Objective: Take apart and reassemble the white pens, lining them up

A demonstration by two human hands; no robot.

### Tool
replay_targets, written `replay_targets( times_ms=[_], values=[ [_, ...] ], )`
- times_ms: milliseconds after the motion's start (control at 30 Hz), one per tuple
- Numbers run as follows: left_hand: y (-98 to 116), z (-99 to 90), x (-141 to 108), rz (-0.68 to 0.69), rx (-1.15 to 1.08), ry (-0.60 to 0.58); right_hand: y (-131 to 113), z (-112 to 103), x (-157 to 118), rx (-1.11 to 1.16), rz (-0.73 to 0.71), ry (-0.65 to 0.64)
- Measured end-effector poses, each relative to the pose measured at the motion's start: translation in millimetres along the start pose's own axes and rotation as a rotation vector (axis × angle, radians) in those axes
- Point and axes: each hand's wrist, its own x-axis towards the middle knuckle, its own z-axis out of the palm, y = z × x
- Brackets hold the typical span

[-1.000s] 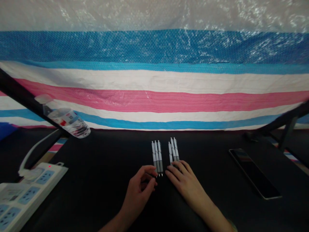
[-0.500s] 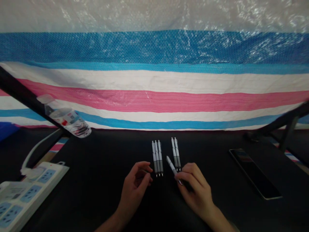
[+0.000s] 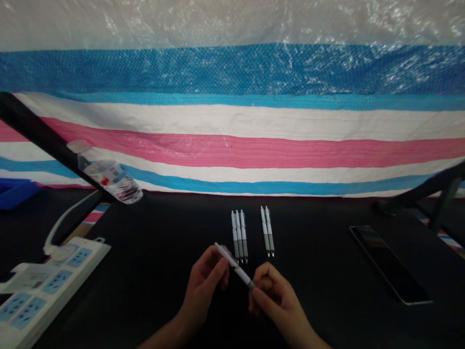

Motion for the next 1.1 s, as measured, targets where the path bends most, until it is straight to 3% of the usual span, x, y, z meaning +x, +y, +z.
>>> replay_targets(
  times_ms=[100,267,367,567,833,933,1100],
  values=[
    [2,-0.2,1,-0.001,0.008,0.029,11,5,2,0.039,0.100,-0.057],
    [5,-0.9,5,-0.016,0.048,0.031,32,5,6,0.421,0.312,-0.259],
    [4,-1.9,9,-0.033,0.064,0.008,35,3,7,0.489,0.415,-0.332],
    [-2,-1.9,14,-0.031,0.074,-0.013,26,2,6,0.320,0.470,-0.244],
    [2,1.5,13,-0.042,0.117,0.047,27,7,8,0.034,0.375,-0.124],
    [2,1.9,13,-0.060,0.082,0.061,28,9,8,0.047,0.355,-0.104],
    [1,1.6,16,-0.080,-0.031,-0.015,27,8,8,0.250,0.388,-0.095]
  ],
)
